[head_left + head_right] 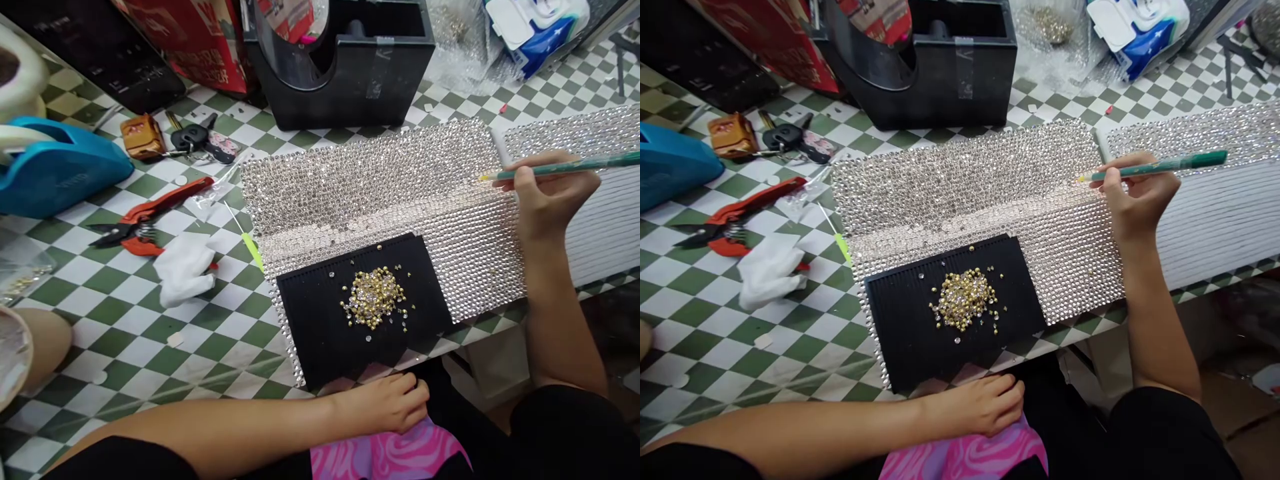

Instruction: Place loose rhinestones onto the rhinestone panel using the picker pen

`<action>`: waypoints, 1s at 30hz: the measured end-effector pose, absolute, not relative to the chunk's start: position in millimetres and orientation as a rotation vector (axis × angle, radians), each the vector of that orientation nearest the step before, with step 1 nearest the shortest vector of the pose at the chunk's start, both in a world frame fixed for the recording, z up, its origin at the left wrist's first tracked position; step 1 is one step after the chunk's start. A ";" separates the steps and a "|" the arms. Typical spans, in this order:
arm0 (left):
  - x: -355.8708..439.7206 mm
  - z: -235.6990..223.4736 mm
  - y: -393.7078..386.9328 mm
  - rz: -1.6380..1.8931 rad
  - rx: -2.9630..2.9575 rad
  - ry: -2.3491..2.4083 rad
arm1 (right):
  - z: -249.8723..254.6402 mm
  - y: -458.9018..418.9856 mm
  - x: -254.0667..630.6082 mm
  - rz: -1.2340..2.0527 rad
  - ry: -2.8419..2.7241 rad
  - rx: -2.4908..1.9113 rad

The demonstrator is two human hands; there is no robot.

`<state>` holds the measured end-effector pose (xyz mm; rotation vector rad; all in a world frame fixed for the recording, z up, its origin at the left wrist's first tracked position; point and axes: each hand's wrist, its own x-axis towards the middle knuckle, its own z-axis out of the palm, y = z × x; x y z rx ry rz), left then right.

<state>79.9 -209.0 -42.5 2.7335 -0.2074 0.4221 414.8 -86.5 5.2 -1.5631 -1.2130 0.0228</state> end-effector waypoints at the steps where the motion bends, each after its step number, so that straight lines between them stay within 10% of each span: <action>1: 80.1 -42.7 -209.2 0.426 2.730 -0.204 | 10.0 -89.2 408.5 0.005 -1.216 -1.533; 30: 80.5 -37.4 -208.6 0.278 2.655 -0.207 | 41.6 -102.8 247.9 0.579 -2.029 -1.253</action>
